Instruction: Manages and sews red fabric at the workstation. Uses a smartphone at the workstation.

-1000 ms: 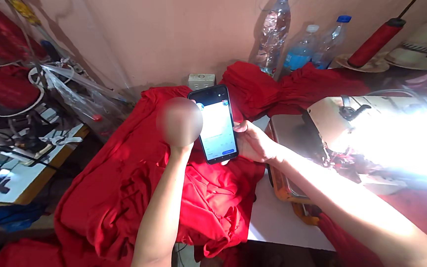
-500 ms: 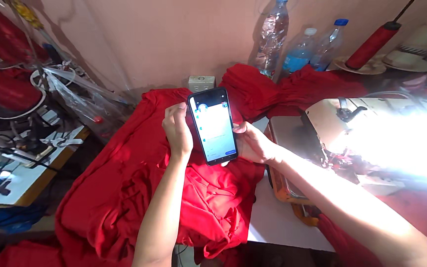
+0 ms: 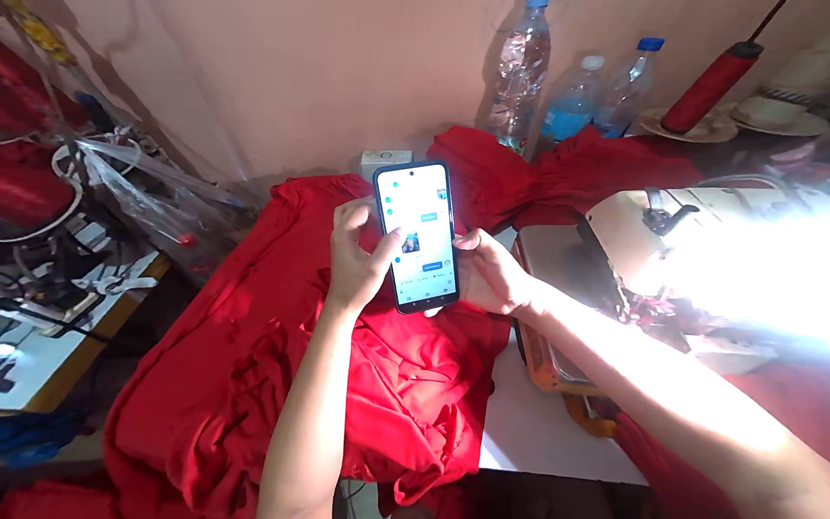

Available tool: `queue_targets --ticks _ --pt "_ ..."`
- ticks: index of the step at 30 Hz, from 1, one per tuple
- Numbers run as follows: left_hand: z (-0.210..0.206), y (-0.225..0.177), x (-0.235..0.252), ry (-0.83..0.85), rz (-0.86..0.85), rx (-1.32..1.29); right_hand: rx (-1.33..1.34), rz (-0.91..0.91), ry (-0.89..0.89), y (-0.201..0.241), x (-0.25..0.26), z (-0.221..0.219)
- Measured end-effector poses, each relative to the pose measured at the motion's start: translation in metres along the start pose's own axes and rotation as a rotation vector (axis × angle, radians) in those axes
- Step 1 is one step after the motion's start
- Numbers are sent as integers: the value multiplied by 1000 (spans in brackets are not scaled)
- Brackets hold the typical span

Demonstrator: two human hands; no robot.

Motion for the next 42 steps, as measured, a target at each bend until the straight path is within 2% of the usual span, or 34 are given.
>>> queue_targets --ticks 5,9,14,21,29,34,42 --pt "-4 2 2 26 -33 65 2 29 9 0 1 1" --pt "-1 4 1 40 26 -54 13 37 3 0 0 0" --pt "-2 2 0 -48 20 -96 12 33 18 0 -2 -3" --pt "-2 3 0 -67 -68 -104 -24 12 -18 0 0 -5" --pt "-2 1 -1 -78 -71 -91 -17 30 22 -1 -1 -4" --pt "-5 3 2 -116 -7 -124 -25 23 16 -1 -1 -5" --pt "-6 8 5 -147 -45 -136 -34 16 8 -1 -1 -4"
Point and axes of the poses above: each hand's wrist, its own x-axis towards the middle knuckle, its own z-axis out of the back of the hand, y = z × x, the point moved 1 cm from there along x, towards the middle knuckle, and after that the axes turned 1 degree about -z, right-handed, at the moved point
